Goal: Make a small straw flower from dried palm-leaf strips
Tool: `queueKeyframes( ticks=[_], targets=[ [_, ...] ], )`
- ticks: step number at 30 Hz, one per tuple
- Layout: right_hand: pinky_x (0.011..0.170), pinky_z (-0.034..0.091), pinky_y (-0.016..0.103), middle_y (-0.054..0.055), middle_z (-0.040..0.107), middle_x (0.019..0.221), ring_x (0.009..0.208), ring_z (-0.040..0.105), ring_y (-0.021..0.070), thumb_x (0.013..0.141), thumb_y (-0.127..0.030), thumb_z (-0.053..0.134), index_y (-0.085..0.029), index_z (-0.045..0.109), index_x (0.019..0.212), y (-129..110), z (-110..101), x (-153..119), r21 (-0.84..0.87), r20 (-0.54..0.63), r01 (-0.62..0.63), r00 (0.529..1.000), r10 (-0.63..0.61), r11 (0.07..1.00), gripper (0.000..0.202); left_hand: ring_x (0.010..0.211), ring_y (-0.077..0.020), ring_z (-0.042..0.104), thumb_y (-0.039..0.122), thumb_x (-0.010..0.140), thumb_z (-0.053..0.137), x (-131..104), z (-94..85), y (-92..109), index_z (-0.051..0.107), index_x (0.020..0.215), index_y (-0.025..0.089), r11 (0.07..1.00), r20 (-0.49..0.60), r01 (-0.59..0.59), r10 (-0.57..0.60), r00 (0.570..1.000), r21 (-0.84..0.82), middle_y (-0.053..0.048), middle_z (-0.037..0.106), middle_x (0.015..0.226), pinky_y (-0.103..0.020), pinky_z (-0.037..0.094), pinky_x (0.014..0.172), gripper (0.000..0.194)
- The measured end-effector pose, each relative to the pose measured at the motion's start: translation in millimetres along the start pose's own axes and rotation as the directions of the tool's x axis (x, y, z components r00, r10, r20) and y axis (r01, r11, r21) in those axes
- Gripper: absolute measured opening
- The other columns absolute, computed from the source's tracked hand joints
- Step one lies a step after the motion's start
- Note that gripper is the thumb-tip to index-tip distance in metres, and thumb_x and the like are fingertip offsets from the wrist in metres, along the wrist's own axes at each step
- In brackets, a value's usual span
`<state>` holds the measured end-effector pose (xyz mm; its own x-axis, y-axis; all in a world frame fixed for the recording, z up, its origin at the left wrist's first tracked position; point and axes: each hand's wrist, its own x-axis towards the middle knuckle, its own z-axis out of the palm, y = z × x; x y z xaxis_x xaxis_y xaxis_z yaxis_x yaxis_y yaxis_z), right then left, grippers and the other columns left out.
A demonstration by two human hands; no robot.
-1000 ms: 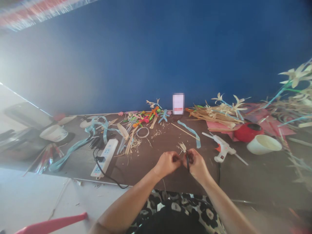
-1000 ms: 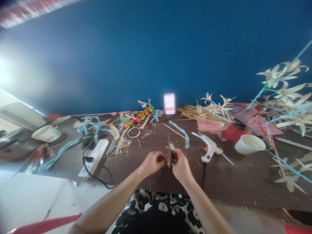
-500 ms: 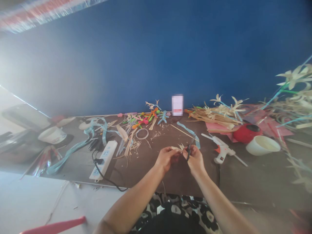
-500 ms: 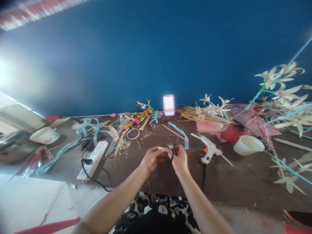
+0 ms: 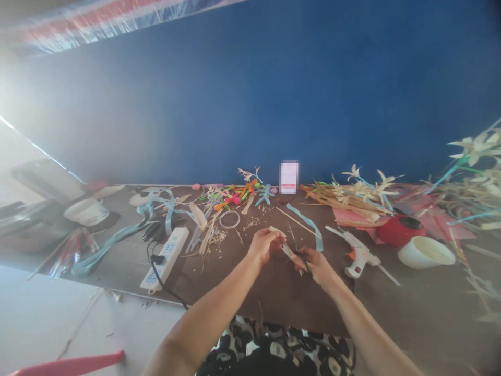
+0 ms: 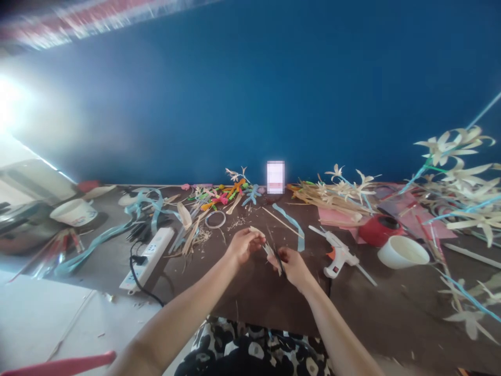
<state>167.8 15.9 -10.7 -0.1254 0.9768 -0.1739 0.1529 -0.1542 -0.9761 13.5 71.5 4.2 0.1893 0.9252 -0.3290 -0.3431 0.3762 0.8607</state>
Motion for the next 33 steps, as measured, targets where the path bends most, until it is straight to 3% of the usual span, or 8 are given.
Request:
queueKeyframes(
  ticks=[3,10,17,24,33],
  targets=[
    [0.047,0.034,0.022,-0.002,0.053,0.047,0.047,0.048,0.0112,0.064,-0.046,0.057,-0.016,0.051,0.062,-4.4,-3.8,-4.8,-0.054,0.098,-0.003,0.995,0.009,0.999,0.031,0.063,-0.0136,0.058,0.023,0.058,0.061,0.6,1.5,2.6,0.055,0.065,0.012,0.999,0.027,0.026,-0.025,0.999,-0.024,-0.004,0.061,0.068,-0.020,0.041,0.048,0.014],
    [0.049,0.032,0.021,-0.003,0.052,0.050,0.049,0.046,0.0098,0.068,-0.046,0.054,-0.015,0.052,0.063,-10.0,-3.2,-6.2,-0.103,0.142,-0.008,0.990,0.022,0.995,0.031,0.060,-0.0133,0.058,0.022,0.057,0.061,0.5,3.8,4.2,0.055,0.063,0.012,1.000,0.031,0.030,-0.030,0.999,0.000,-0.004,0.062,0.064,-0.019,0.040,0.047,0.013],
    [0.050,0.035,0.022,-0.004,0.051,0.054,0.051,0.047,0.0105,0.066,-0.046,0.056,-0.015,0.052,0.071,-9.5,-0.8,-6.5,-0.081,0.124,-0.017,0.992,0.027,0.997,0.032,0.059,-0.0137,0.058,0.018,0.058,0.059,-1.5,3.9,6.2,0.055,0.061,0.012,0.999,0.002,0.040,-0.040,0.999,-0.008,-0.003,0.062,0.061,-0.020,0.041,0.048,0.008],
    [0.045,0.029,0.020,-0.005,0.047,0.045,0.044,0.042,0.0086,0.067,-0.048,0.053,-0.017,0.047,0.057,-8.6,-3.8,-9.8,-0.145,0.101,0.004,0.995,0.011,0.989,0.033,0.061,-0.0145,0.059,0.018,0.058,0.060,-2.8,3.5,6.6,0.056,0.061,0.012,0.999,0.006,0.039,-0.040,0.999,0.009,-0.004,0.062,0.062,-0.019,0.040,0.047,0.008],
    [0.041,0.026,0.020,-0.006,0.043,0.037,0.036,0.036,0.0073,0.067,-0.050,0.053,-0.018,0.044,0.051,-0.6,-2.9,-11.8,-0.178,0.051,-0.028,0.998,0.037,0.984,0.037,0.060,-0.0143,0.060,0.017,0.058,0.059,-5.8,3.2,8.8,0.057,0.061,0.011,0.998,0.040,0.058,-0.058,0.998,-0.007,-0.005,0.063,0.063,-0.020,0.041,0.047,0.007]
  ],
)
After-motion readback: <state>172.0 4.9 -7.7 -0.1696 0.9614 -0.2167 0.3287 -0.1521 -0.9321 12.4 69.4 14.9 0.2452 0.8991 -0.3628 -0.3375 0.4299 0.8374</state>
